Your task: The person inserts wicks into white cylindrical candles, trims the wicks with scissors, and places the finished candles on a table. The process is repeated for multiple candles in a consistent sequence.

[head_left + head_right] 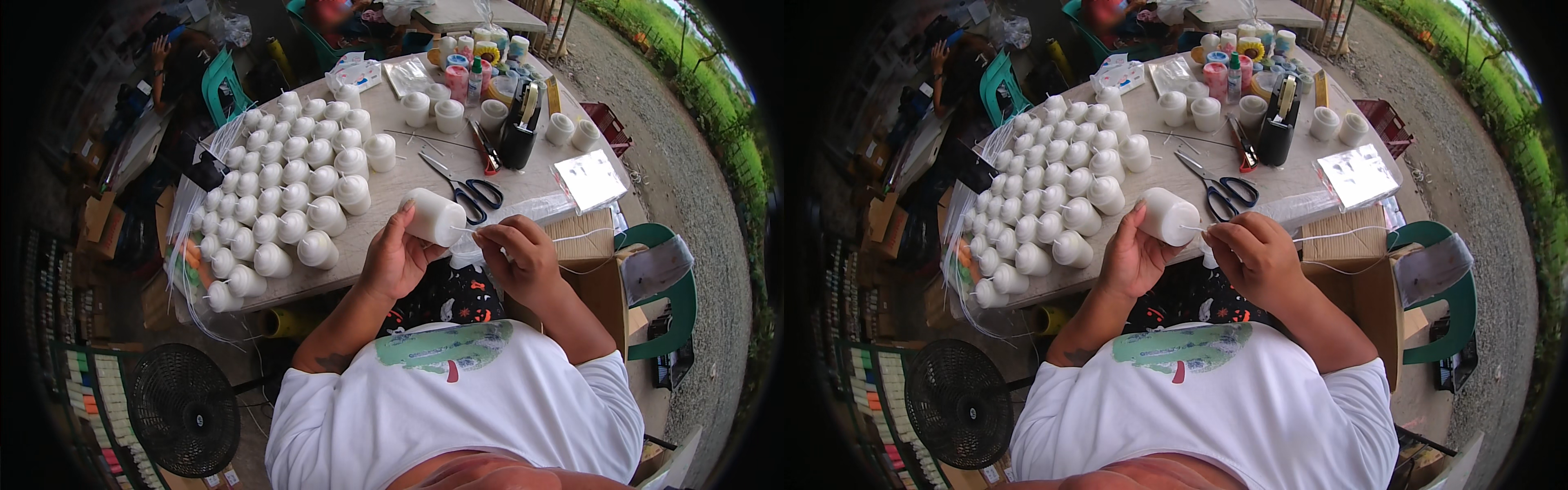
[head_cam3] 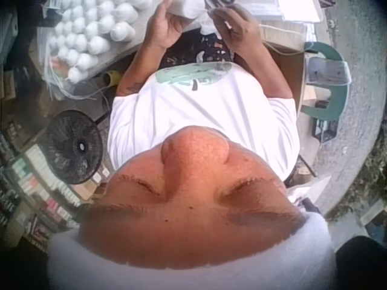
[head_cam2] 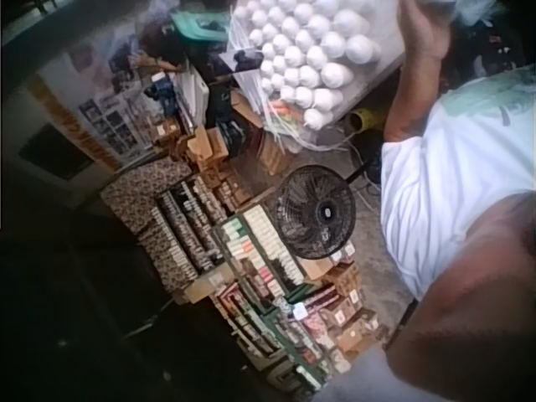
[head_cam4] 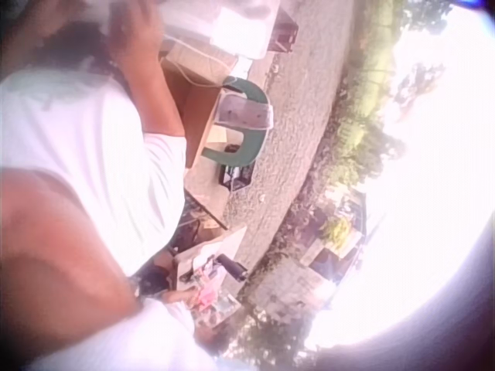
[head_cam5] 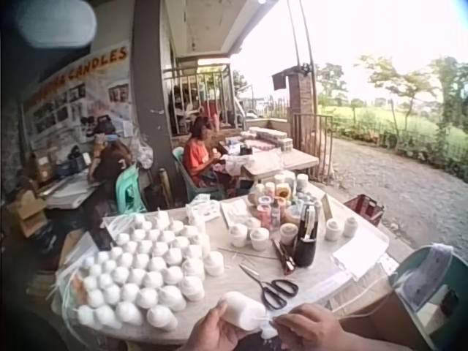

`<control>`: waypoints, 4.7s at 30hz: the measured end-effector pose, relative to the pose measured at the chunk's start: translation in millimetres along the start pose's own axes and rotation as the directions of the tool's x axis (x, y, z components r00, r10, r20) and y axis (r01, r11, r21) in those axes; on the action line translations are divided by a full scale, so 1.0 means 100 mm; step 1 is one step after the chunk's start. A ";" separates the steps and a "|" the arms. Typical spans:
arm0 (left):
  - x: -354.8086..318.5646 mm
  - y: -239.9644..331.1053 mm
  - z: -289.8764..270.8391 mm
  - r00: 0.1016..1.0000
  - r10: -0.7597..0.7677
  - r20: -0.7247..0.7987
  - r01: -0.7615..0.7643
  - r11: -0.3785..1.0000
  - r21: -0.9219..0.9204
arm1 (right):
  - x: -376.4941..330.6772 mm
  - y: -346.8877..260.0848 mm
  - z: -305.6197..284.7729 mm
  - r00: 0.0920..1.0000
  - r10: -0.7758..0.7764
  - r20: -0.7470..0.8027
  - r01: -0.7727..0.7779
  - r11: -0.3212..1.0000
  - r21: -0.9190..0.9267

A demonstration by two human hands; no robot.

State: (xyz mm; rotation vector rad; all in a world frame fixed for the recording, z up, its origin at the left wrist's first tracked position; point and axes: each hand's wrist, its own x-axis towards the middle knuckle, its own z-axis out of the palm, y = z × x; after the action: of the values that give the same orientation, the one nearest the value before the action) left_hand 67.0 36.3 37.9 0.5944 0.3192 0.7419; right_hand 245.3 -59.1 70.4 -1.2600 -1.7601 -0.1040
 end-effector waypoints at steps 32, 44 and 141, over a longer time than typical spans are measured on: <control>-0.04 -0.05 -0.02 0.987 0.161 0.019 -0.162 0.980 0.117 | -0.09 0.04 0.02 0.996 0.054 0.077 -0.054 0.998 0.008; -0.05 -0.06 0.05 0.970 0.240 0.043 -0.244 0.961 0.130 | -0.17 0.08 0.03 0.990 0.115 0.078 -0.117 0.993 0.023; -0.84 -0.34 -0.80 0.956 0.066 0.288 -0.226 0.791 0.569 | -0.48 -0.32 0.19 0.843 0.133 0.521 -0.514 0.486 0.707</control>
State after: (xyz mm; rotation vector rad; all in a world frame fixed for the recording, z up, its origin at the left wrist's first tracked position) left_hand -11.0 -11.9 -40.1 1.3227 0.2676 0.7003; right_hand 210.2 -97.7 38.7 -0.8677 -1.4952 1.2008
